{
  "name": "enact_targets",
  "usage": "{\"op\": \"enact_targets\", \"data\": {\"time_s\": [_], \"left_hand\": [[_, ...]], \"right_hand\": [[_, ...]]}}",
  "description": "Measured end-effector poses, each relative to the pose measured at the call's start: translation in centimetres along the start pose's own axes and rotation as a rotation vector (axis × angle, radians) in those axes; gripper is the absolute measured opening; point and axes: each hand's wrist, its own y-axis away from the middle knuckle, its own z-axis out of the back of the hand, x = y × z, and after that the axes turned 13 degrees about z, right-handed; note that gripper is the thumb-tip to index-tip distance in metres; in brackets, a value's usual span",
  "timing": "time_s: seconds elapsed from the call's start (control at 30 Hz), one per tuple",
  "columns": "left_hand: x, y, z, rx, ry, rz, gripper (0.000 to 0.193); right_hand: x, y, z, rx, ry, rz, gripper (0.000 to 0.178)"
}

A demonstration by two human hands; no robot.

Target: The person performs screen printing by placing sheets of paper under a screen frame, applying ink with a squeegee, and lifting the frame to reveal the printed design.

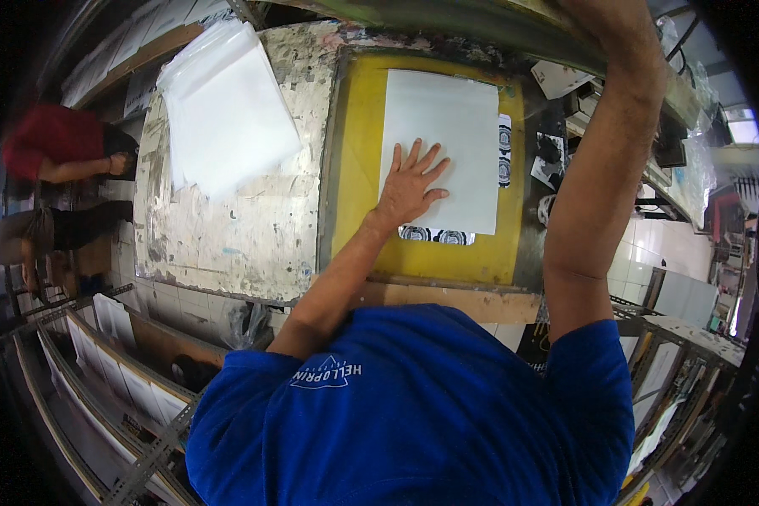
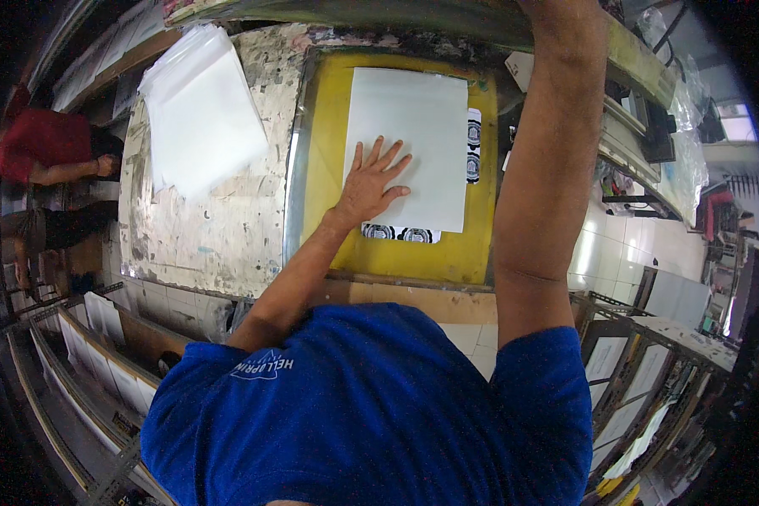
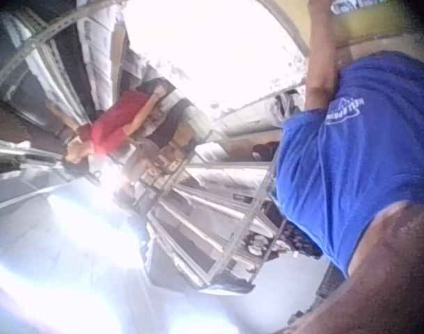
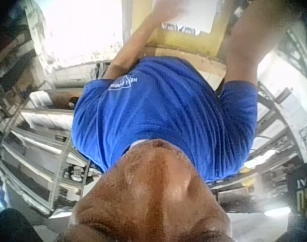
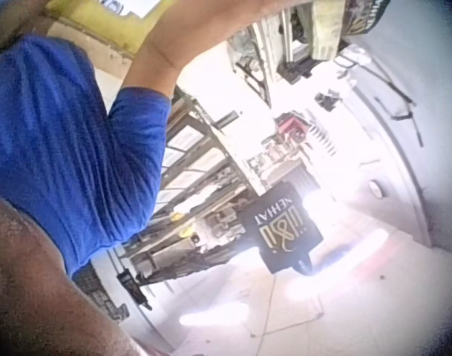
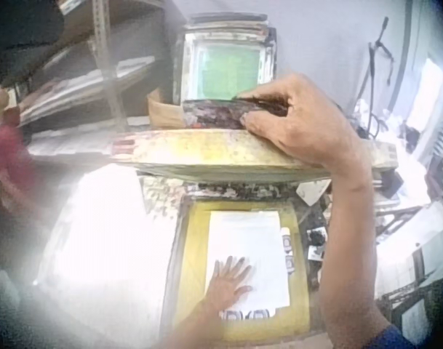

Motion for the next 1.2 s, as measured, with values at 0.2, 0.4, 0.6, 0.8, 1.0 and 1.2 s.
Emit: {"op": "enact_targets", "data": {"time_s": [0.2,0.4,0.6,0.8,1.0,1.2], "left_hand": [[-0.6,1.2,7.0,-0.384,0.645,0.238,0.095],[-2.3,5.5,15.3,-0.648,1.337,0.223,0.122],[1.2,14.0,10.7,-0.347,1.283,0.563,0.101],[5.5,16.9,4.5,-0.386,0.576,0.456,0.097],[6.0,17.5,4.2,-0.347,0.311,0.491,0.086],[6.0,17.8,4.4,-0.330,0.303,0.505,0.085]], "right_hand": [[0.6,2.6,-0.9,0.023,-0.077,-0.137,0.038],[7.2,11.5,-4.1,0.058,0.106,-0.050,0.059],[10.2,19.5,-9.3,0.146,-0.125,-0.292,0.052],[10.0,26.9,-16.7,0.484,-0.262,-0.461,0.061],[9.4,28.3,-20.4,0.599,-0.116,-0.468,0.081],[1.0,26.3,-24.7,0.392,-0.018,-0.367,0.085]]}}
